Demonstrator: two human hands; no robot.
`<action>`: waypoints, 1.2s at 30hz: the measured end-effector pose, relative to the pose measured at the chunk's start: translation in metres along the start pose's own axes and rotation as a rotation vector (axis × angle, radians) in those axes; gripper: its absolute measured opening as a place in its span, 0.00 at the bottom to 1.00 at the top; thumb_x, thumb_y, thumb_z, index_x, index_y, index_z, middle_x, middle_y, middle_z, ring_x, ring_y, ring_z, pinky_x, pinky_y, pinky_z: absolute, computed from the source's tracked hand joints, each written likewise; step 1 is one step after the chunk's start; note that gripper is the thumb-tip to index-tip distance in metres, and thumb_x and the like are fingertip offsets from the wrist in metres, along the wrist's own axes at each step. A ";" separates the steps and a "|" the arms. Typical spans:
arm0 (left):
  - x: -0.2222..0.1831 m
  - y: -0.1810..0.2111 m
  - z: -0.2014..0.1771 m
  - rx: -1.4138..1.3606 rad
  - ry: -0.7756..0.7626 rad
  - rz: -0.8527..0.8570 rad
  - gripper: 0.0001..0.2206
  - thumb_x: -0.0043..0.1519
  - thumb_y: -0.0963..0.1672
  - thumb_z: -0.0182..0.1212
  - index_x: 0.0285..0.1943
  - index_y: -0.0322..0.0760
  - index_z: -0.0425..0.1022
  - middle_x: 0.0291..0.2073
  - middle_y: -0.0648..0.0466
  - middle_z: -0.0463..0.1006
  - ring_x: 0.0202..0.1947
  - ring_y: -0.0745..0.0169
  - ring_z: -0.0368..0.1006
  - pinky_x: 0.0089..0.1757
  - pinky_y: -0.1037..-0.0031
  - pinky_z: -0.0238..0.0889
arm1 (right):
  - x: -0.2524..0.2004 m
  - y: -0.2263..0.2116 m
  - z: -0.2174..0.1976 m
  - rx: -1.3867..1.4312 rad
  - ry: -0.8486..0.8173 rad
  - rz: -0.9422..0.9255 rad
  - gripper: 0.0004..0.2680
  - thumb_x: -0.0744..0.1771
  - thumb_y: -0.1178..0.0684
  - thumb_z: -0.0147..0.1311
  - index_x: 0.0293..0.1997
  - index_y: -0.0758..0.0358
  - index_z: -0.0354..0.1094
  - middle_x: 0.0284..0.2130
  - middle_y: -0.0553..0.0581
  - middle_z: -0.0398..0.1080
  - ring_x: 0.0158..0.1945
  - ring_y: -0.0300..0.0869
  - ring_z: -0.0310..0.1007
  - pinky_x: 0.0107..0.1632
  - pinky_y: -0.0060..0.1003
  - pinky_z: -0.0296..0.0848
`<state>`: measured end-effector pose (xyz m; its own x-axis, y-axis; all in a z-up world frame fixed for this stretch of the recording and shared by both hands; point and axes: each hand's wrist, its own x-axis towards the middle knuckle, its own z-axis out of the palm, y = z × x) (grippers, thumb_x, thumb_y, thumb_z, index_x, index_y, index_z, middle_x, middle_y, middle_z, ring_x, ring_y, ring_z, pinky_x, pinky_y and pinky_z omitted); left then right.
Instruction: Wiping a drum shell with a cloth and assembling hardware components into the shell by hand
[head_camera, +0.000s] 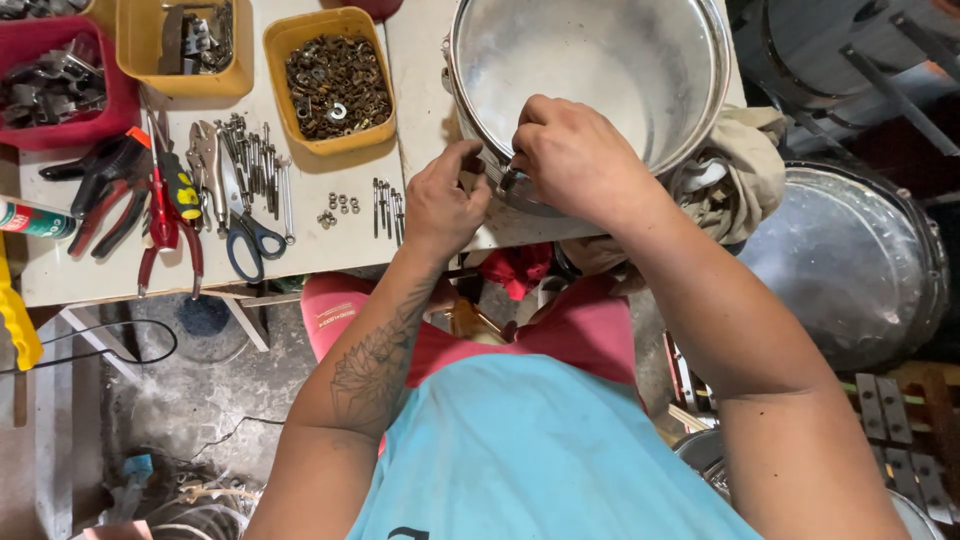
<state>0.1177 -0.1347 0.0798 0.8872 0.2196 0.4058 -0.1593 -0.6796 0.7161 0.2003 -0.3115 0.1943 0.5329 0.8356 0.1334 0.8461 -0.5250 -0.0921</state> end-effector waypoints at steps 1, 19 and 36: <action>0.000 0.002 -0.002 0.000 0.002 -0.001 0.18 0.60 0.44 0.62 0.60 0.45 0.74 0.38 0.54 0.84 0.18 0.64 0.69 0.38 0.62 0.72 | 0.001 -0.001 -0.001 -0.001 0.000 -0.002 0.05 0.67 0.57 0.55 0.33 0.68 0.72 0.34 0.62 0.67 0.32 0.58 0.69 0.35 0.54 0.68; -0.005 -0.004 0.001 0.021 -0.040 0.003 0.17 0.59 0.43 0.62 0.59 0.41 0.75 0.42 0.55 0.85 0.38 0.60 0.82 0.44 0.61 0.76 | 0.002 -0.003 -0.002 -0.003 -0.041 -0.008 0.06 0.67 0.56 0.58 0.34 0.68 0.73 0.35 0.61 0.68 0.32 0.56 0.70 0.36 0.53 0.70; -0.011 -0.013 0.006 0.038 -0.111 -0.040 0.15 0.62 0.44 0.60 0.58 0.41 0.75 0.41 0.54 0.85 0.38 0.61 0.81 0.44 0.63 0.77 | 0.000 -0.002 -0.004 0.001 -0.064 -0.013 0.05 0.67 0.56 0.57 0.36 0.67 0.74 0.37 0.59 0.69 0.34 0.55 0.70 0.38 0.51 0.70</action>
<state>0.1124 -0.1324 0.0633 0.9353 0.1694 0.3107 -0.1085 -0.6985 0.7074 0.1989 -0.3107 0.1989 0.5201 0.8511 0.0715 0.8531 -0.5136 -0.0916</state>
